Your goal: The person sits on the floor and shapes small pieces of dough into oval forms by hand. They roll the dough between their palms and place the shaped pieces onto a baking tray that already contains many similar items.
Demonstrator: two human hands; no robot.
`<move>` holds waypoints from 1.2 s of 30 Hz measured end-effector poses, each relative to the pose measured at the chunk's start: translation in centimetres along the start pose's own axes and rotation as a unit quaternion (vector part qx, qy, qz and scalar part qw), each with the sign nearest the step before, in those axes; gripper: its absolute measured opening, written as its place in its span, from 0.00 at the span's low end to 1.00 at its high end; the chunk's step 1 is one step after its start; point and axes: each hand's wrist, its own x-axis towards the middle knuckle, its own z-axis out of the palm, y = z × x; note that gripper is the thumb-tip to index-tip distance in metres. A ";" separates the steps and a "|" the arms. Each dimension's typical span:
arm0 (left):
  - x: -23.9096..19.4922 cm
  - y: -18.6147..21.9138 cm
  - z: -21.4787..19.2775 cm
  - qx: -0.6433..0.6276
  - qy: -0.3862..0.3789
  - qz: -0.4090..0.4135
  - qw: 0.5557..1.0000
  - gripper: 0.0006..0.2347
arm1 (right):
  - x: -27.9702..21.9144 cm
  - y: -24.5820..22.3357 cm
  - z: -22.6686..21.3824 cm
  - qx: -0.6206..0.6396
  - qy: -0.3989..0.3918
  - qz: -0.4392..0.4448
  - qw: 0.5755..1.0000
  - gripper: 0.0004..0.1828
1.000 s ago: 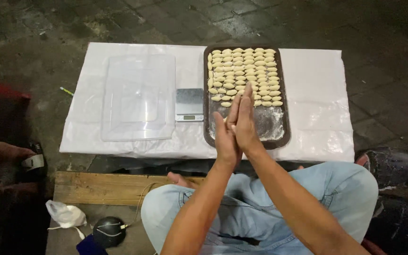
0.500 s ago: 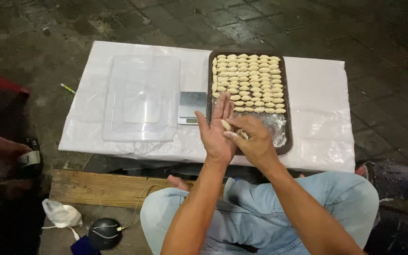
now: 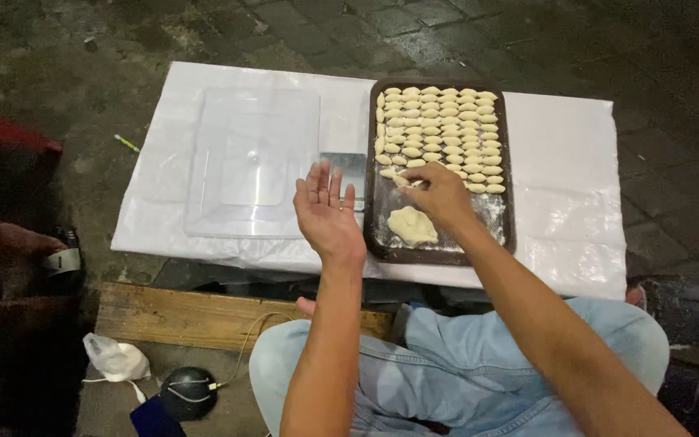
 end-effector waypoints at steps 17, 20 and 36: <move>-1.4 0.2 1.2 0.043 -0.017 0.016 0.999 0.19 | 3.2 4.5 6.3 -0.288 -0.100 -0.106 0.947 0.16; -1.3 0.1 1.0 0.047 -0.017 0.016 0.999 0.19 | 2.7 2.9 5.5 -0.283 -0.095 -0.104 0.949 0.21; -1.5 0.0 1.6 0.070 -0.003 -0.003 0.998 0.15 | 2.9 4.4 6.3 -0.283 -0.060 -0.126 0.949 0.20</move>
